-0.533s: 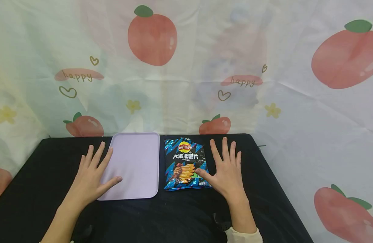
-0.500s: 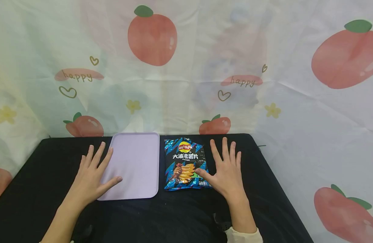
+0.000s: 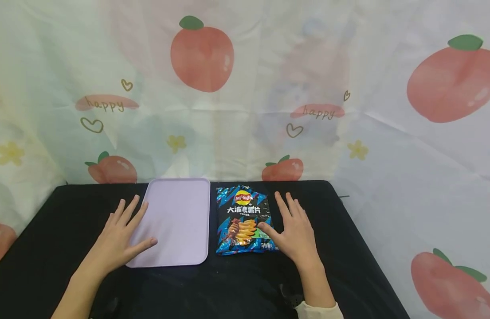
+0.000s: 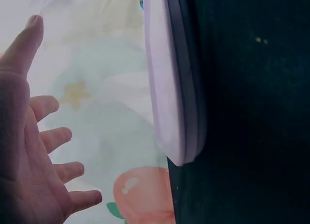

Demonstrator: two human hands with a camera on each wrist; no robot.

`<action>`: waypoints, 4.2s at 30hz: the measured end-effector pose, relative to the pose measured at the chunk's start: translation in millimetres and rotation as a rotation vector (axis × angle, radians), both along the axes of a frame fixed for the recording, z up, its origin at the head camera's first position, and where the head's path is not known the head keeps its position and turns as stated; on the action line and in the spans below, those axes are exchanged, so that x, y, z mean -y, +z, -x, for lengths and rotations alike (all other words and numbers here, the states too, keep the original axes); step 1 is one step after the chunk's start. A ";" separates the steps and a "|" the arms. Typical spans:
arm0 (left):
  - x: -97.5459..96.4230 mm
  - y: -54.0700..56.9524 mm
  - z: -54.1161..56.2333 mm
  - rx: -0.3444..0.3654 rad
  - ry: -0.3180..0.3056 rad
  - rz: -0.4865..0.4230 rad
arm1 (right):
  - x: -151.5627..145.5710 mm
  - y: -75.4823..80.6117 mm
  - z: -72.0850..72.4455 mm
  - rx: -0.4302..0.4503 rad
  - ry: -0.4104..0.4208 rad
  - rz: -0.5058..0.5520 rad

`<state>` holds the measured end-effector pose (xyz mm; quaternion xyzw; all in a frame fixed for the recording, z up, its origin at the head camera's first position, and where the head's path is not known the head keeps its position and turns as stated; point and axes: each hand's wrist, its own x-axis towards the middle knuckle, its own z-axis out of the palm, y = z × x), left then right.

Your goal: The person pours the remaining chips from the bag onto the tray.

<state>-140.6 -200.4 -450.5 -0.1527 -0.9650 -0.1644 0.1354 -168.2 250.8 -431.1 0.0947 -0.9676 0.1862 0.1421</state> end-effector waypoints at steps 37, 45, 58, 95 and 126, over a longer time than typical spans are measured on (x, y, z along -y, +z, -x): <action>31.7 -21.7 -3.4 0.569 0.052 -0.036 | 12.3 -50.3 18.0 0.483 -0.118 0.860; 34.2 -19.1 -3.2 0.591 0.049 -0.044 | 21.1 -44.4 19.8 0.434 -0.143 0.956; 39.7 -16.8 -3.7 0.609 0.048 -0.050 | 46.4 -4.4 22.5 0.147 0.057 0.979; 35.7 -18.3 -3.0 0.610 0.081 -0.037 | 136.9 124.0 73.2 -0.121 0.748 0.051; 36.5 -19.1 -2.1 0.619 0.087 -0.027 | 164.8 166.6 81.0 -0.036 0.727 -0.145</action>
